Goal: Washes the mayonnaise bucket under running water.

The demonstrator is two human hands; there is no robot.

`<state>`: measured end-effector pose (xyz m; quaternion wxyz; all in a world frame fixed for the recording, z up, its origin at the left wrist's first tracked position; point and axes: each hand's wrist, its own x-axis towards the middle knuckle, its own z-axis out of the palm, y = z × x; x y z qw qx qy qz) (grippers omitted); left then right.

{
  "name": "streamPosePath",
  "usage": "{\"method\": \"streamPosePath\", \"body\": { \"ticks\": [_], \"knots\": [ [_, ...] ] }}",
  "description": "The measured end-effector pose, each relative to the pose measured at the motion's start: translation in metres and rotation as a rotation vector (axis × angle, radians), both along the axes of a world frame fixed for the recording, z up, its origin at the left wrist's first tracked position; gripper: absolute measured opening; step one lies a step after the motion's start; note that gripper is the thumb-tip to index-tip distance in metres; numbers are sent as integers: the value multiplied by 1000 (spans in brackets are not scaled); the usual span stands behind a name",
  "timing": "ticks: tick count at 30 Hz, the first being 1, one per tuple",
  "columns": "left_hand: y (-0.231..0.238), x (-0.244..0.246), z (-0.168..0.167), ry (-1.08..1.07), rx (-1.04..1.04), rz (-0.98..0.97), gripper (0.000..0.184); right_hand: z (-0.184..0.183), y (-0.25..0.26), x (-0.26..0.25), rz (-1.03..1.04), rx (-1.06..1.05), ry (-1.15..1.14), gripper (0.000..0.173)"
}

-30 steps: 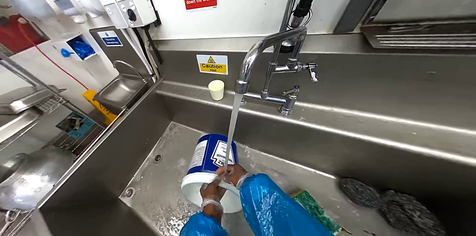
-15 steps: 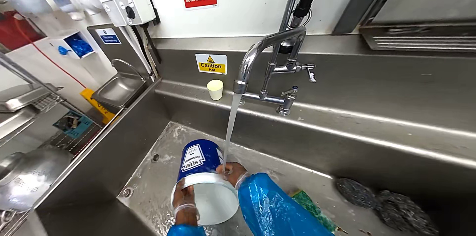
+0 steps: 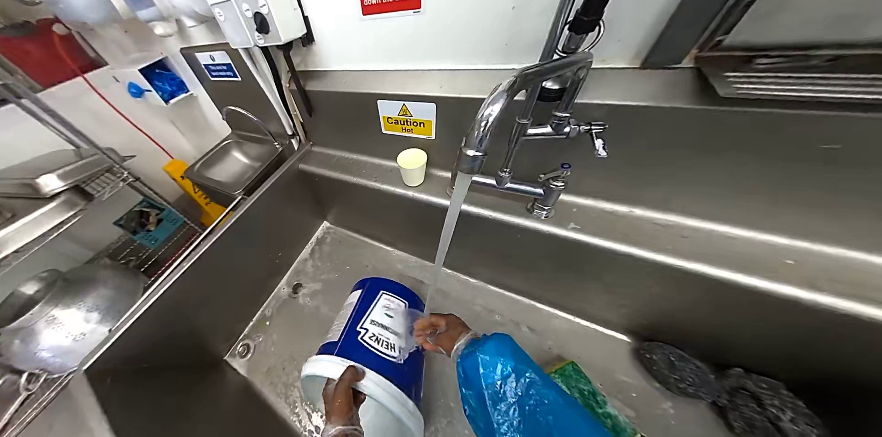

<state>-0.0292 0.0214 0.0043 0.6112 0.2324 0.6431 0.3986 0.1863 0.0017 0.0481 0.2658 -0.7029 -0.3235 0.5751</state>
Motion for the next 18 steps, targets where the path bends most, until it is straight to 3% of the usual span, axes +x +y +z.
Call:
{"method": "streamPosePath", "body": {
  "ticks": [8,11,15,18],
  "knots": [
    [-10,-6,0,114,91,-289,44,7,3,-3,28,40,7,30],
    [2,-1,-2,254,184,-411,24,4,1,-1,-12,34,12,29],
    [10,4,5,528,223,-555,16,10,1,-1,-59,26,42,29],
    [8,7,16,610,209,-653,40,9,2,-5,2,8,-18,31]
  ]
}}
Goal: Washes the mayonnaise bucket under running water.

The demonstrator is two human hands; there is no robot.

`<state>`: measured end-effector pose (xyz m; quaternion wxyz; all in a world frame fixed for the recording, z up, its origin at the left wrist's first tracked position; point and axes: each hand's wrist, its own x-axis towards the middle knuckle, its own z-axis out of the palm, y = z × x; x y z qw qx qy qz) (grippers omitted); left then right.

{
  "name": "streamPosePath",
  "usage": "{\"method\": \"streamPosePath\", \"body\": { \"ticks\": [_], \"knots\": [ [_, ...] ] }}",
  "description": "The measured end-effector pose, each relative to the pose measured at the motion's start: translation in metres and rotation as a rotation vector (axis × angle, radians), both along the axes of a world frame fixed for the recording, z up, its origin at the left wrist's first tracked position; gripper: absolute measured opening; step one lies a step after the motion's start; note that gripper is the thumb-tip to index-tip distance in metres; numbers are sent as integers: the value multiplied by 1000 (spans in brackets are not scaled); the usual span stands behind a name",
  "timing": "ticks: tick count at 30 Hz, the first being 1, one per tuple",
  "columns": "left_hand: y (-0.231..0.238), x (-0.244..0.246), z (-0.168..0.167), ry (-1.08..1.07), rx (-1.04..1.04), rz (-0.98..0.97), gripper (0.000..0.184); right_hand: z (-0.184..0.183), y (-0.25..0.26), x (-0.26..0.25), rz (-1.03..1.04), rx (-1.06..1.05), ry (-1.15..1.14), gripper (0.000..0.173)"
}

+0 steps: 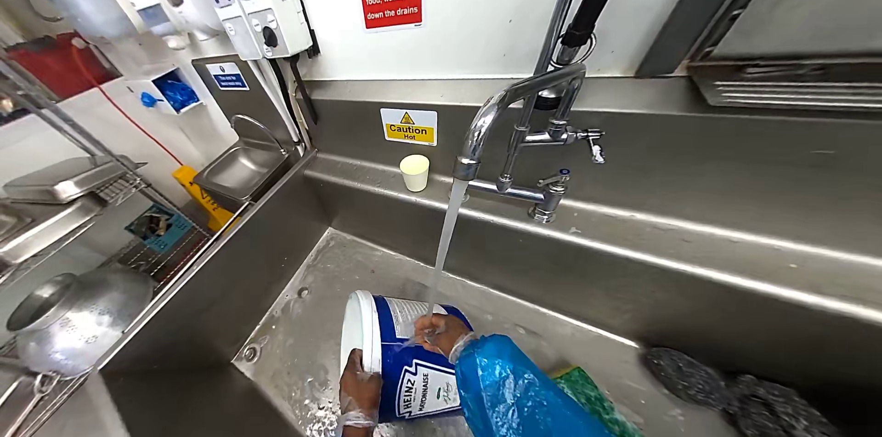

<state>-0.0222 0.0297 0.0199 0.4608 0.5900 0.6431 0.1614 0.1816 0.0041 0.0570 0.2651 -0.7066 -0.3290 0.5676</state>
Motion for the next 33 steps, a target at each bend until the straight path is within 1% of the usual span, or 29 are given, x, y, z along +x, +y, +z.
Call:
{"method": "streamPosePath", "body": {
  "ticks": [2,3,4,5,6,7,9,12,14,16,17,19,22,25,27,31,33],
  "knots": [
    [-2,-1,3,-43,-33,11,60,-5,1,-2,117,-27,-62,35],
    [-3,-1,6,-63,-62,9,74,-10,1,-3,124,-25,-73,36],
    [-2,-1,7,-61,-83,5,84,-15,2,-5,110,-21,-77,36],
    [-2,-1,6,-25,-93,-1,89,-21,1,-6,94,-17,-72,35],
    [-1,-1,3,22,-98,1,89,-25,1,-6,95,-21,-57,34],
    [1,-2,-4,24,-97,36,86,-27,0,-7,111,-28,-43,34],
    [2,-8,-20,-83,-83,142,77,-25,-1,-8,145,-31,-48,34],
    [-6,-13,-25,-304,-40,202,74,-18,-4,1,103,-14,-73,31],
    [-12,-20,-18,-355,-34,148,79,-16,-4,6,17,-20,-58,29],
    [-16,-28,-15,-355,-24,35,84,-15,-4,11,-60,-20,-21,26],
    [-17,-32,-14,-357,-20,-10,84,-15,-3,11,-73,-26,-11,25],
    [-15,-41,-10,-366,-16,-83,80,-14,-4,10,-41,-50,-2,28],
    [-8,-58,6,-395,-41,-231,74,-11,-3,9,20,-52,0,27],
    [0,-76,12,-495,-44,-314,64,-1,-5,12,95,-47,-19,27],
    [5,-91,9,-551,-27,-293,59,4,-8,18,141,-36,-19,28],
    [15,-116,2,-664,15,-184,55,12,-12,41,147,-51,-50,27],
    [17,-124,1,-699,22,-104,55,18,-13,55,91,-12,-76,27]
  ]
}}
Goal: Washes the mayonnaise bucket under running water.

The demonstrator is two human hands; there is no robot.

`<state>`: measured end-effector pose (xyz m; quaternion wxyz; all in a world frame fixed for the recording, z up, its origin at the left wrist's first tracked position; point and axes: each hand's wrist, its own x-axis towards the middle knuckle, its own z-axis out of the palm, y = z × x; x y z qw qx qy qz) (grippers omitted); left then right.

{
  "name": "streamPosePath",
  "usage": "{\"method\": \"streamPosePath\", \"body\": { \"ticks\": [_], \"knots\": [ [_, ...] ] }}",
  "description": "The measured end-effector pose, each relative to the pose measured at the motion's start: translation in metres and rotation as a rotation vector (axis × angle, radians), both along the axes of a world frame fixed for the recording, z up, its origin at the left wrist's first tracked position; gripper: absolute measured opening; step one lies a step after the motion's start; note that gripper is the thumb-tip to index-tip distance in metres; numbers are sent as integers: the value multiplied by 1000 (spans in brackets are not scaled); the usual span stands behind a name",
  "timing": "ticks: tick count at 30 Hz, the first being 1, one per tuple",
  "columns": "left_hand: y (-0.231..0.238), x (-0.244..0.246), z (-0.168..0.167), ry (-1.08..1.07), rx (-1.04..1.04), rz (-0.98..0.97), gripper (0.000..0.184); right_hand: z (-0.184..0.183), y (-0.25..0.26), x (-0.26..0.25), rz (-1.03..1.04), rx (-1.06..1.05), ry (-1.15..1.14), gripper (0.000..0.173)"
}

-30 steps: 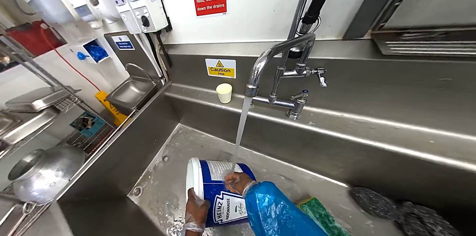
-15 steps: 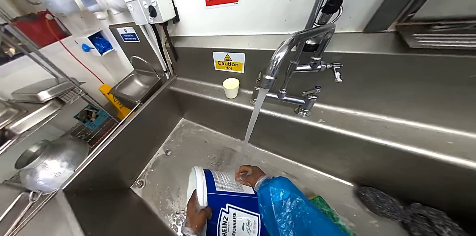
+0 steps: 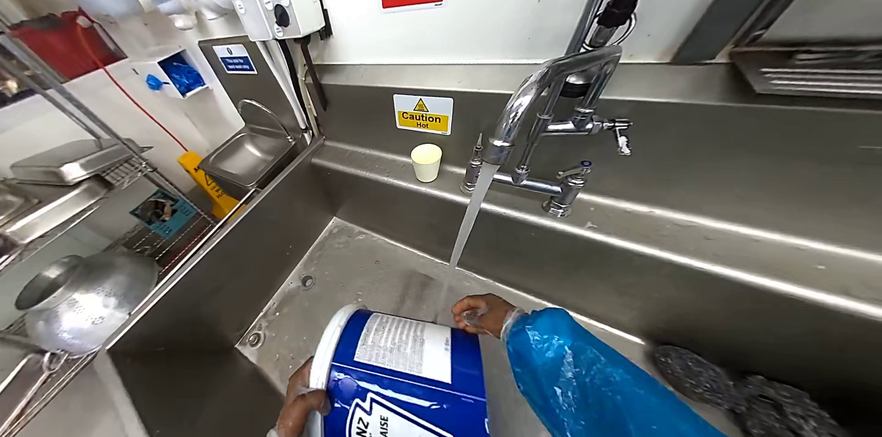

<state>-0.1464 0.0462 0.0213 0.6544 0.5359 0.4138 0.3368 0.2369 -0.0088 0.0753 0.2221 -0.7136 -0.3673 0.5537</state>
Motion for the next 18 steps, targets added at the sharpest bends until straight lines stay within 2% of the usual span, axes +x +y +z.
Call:
{"method": "streamPosePath", "body": {
  "ticks": [3,5,9,13,15,18],
  "knots": [
    [-5,-4,-2,-57,-69,138,55,15,1,4,-222,79,90,26],
    [-10,0,-6,-71,-143,252,57,21,5,0,-299,109,114,25],
    [-22,12,-18,-140,-283,493,46,25,12,-18,-144,127,91,25],
    [-23,21,-24,-276,-376,636,34,19,24,-24,-33,195,-8,28],
    [-20,32,-19,-330,-399,686,26,21,27,-24,-31,215,-32,29],
    [-18,50,-14,-354,-403,785,20,28,29,-24,-153,228,42,27]
  ]
}}
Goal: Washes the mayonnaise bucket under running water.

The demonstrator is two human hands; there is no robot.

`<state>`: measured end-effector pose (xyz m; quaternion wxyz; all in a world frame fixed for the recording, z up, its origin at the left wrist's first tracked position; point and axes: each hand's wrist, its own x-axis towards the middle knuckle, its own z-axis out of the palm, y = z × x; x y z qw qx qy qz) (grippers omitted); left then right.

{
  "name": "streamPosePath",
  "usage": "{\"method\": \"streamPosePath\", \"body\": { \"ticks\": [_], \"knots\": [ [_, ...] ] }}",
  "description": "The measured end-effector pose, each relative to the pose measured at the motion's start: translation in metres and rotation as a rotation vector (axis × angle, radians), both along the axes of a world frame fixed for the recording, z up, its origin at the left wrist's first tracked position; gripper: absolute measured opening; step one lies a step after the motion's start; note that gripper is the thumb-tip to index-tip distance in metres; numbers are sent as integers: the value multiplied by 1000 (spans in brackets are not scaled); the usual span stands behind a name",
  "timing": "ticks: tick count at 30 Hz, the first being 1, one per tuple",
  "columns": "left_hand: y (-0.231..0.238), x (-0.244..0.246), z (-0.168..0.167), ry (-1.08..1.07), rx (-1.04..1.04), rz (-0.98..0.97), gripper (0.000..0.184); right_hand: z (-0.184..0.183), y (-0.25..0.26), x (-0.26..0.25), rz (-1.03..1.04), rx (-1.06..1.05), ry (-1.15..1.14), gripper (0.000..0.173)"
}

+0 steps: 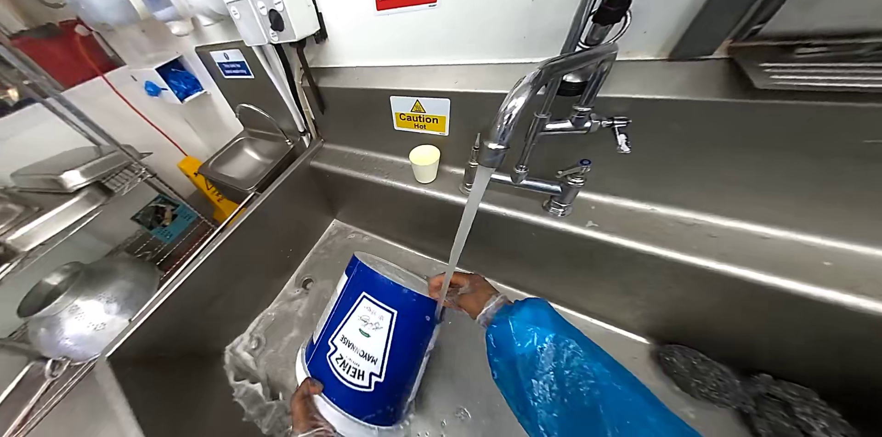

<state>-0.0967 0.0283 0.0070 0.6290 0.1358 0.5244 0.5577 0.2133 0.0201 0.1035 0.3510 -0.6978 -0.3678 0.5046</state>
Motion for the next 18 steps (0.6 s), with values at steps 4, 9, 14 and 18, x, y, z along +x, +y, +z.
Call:
{"method": "streamPosePath", "body": {
  "ticks": [4,9,14,18],
  "knots": [
    [-6,15,1,-50,-39,63,16,5,0,-7,30,-31,13,26],
    [-11,29,-2,-71,-130,87,11,-6,-2,-13,195,-59,-85,34],
    [-5,53,4,75,-210,138,14,-16,-5,-20,231,-88,0,31],
    [-1,65,-2,117,-183,99,29,-22,-5,-19,181,-125,88,27]
  ]
}}
